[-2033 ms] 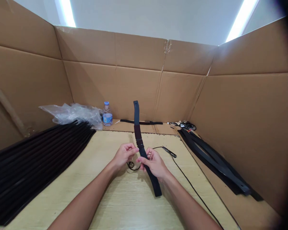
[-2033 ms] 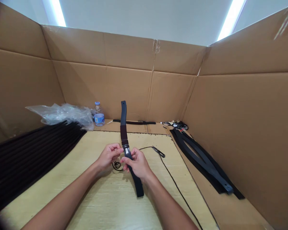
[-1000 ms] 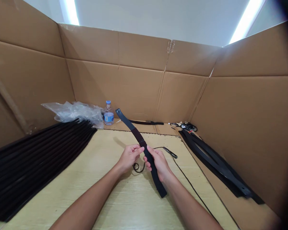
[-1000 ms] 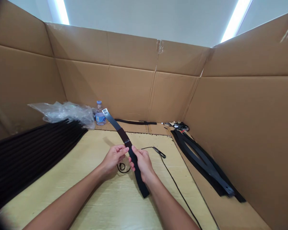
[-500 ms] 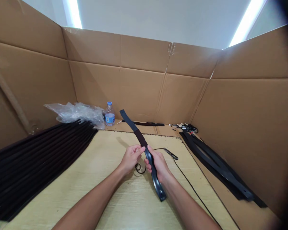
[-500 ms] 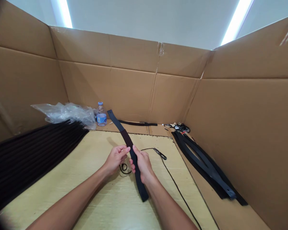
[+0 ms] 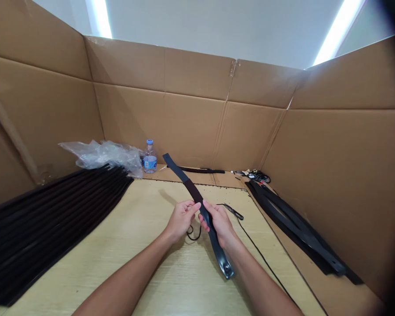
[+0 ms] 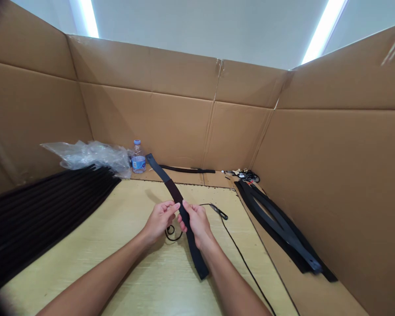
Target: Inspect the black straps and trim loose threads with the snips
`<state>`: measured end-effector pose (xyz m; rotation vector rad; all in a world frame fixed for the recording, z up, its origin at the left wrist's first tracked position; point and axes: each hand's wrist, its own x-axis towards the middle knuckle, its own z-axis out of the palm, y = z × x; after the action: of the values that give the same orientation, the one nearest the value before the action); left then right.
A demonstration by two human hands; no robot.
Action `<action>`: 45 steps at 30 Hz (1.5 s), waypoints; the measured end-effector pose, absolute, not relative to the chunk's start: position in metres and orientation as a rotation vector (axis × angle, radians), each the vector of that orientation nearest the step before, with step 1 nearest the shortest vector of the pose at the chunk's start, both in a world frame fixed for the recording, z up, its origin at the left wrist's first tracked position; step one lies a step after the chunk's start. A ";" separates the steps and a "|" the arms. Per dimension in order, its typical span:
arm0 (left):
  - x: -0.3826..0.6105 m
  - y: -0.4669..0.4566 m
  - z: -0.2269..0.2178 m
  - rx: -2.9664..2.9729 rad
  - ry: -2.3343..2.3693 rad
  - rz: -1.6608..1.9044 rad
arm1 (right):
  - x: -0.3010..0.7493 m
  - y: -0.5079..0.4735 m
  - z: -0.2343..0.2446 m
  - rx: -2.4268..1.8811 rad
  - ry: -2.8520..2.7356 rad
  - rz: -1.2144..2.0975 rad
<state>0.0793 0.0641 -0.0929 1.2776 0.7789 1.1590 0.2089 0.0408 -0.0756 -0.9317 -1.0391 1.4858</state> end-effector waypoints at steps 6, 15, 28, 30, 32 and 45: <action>0.086 0.059 -0.088 1.282 0.796 1.212 | 0.209 0.039 -0.070 -0.995 -1.035 1.493; 0.084 0.062 -0.090 1.173 0.760 1.204 | 0.206 0.043 -0.069 -1.008 -1.020 1.525; 0.068 0.065 -0.087 1.203 0.726 1.104 | 0.218 0.037 -0.079 -0.878 -1.157 1.583; 0.067 0.064 -0.086 1.242 0.716 1.055 | 0.219 0.035 -0.080 -0.852 -1.211 1.587; 0.067 0.064 -0.086 1.244 0.668 1.018 | 0.219 0.034 -0.080 -0.816 -1.193 1.602; 0.073 0.067 -0.091 1.309 0.783 1.162 | 0.206 0.041 -0.085 -0.897 -1.072 1.496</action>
<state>0.0727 0.0673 -0.0910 1.3095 0.7834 1.1620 0.2060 0.0413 -0.0852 -0.8968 -1.0721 1.4959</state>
